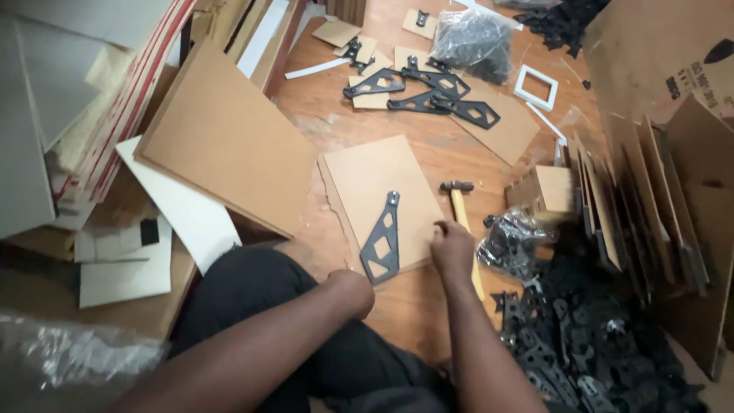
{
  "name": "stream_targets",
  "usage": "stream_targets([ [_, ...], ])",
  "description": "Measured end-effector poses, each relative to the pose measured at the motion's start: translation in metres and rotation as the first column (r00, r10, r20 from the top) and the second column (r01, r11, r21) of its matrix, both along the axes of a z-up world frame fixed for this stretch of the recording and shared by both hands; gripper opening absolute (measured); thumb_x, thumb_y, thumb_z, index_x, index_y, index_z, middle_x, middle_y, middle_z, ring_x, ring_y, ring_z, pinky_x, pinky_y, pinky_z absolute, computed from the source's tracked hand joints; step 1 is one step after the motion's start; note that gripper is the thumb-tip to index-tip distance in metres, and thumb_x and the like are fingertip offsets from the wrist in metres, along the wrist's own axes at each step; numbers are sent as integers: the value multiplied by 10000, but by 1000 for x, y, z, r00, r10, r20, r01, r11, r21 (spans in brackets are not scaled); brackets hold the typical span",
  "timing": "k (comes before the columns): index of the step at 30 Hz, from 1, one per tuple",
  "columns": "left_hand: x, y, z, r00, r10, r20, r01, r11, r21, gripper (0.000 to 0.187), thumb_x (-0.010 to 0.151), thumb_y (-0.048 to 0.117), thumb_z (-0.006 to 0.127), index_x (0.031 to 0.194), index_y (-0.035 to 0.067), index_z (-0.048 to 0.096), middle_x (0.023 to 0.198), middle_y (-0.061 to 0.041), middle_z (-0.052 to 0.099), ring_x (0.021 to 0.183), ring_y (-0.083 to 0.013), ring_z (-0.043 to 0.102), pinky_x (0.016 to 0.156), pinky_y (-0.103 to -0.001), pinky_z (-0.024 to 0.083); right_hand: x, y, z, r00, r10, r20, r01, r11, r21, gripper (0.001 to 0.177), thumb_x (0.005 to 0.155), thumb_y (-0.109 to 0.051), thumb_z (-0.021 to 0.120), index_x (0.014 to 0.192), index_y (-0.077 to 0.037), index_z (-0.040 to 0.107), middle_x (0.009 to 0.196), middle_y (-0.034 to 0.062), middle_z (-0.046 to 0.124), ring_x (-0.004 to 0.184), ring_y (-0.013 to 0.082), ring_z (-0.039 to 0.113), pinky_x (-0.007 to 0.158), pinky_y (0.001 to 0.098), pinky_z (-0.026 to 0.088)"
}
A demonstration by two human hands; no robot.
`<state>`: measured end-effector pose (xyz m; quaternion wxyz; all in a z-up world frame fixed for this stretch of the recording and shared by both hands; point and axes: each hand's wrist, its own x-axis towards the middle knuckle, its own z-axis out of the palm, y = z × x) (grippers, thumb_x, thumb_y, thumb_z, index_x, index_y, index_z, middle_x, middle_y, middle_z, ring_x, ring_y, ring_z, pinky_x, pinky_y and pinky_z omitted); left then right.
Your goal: The person sits on the floor of a frame workshop and attaches black metal hanger brackets to sheets of cardboard backing. They position a bracket on a sheet, add small nails, and hammer the nails in, then set the finished sheet aside and start the next one.
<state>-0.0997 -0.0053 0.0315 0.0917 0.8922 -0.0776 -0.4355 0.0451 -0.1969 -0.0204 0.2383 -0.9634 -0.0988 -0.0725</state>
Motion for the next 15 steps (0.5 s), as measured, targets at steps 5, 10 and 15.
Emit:
stream_targets([
  [5,-12,-18,-51,996,46,82,-50,998,48,447,937,230,658,1372,126,664,1515,-126,545,1429,-359,452,1038,-607,462,-65,43,39,957,254,-143,-265,963,-58,608,755,-423,832,1226,-70,680,1294,229,626,1242,387,565,1048,460,475],
  [10,-7,-19,-45,985,158,72,-161,986,43,679,902,258,686,1542,137,493,1620,-116,453,1468,-308,466,1094,-597,435,-102,78,62,945,269,-185,-301,938,-174,989,671,-544,898,1448,-104,473,1487,283,400,1368,443,410,1011,552,446],
  [15,0,-21,-50,993,104,-56,-96,987,128,782,940,360,665,1621,160,339,1720,-166,201,1551,-310,305,1141,-544,393,-105,89,63,899,242,-366,-368,869,-330,986,692,-509,863,1499,-130,443,1500,233,411,1374,461,434,1004,582,505],
])
